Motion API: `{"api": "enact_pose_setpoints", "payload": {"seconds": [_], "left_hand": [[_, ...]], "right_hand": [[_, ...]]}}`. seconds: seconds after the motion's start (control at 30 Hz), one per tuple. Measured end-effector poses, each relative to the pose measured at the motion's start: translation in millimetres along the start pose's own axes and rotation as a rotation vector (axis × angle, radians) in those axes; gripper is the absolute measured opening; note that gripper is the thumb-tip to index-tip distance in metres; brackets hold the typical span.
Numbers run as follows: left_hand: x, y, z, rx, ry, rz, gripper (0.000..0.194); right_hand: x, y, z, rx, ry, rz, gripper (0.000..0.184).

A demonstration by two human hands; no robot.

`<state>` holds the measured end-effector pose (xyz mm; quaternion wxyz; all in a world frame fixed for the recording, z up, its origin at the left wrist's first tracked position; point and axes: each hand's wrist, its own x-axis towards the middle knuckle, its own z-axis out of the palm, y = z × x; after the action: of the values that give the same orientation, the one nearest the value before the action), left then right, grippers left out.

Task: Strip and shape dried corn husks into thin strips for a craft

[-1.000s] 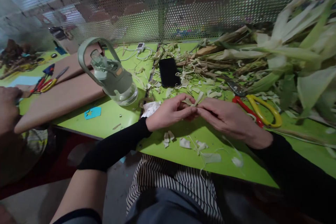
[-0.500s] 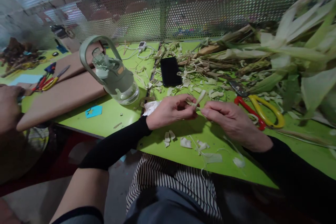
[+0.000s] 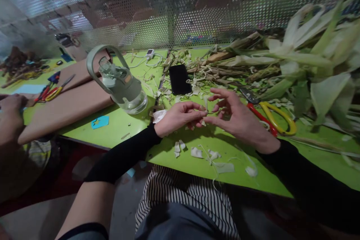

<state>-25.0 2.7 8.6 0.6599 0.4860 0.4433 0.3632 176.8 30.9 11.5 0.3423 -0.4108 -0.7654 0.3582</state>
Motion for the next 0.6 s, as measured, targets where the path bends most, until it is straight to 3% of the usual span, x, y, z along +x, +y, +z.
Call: {"api": "enact_pose_setpoints", "payload": {"seconds": [0.2, 0.4, 0.6], "left_hand": [[-3, 1, -0.7, 0.145, 0.049, 0.087, 0.042], [-6, 4, -1.5, 0.230, 0.046, 0.171, 0.041], [-5, 2, 0.1, 0.171, 0.021, 0.152, 0.033]], "right_hand": [[-1, -8, -2, -0.041, -0.226, 0.036, 0.063], [-1, -8, -6, -0.031, -0.196, -0.001, 0.042], [1, -8, -10, -0.061, -0.175, 0.029, 0.046]]}}
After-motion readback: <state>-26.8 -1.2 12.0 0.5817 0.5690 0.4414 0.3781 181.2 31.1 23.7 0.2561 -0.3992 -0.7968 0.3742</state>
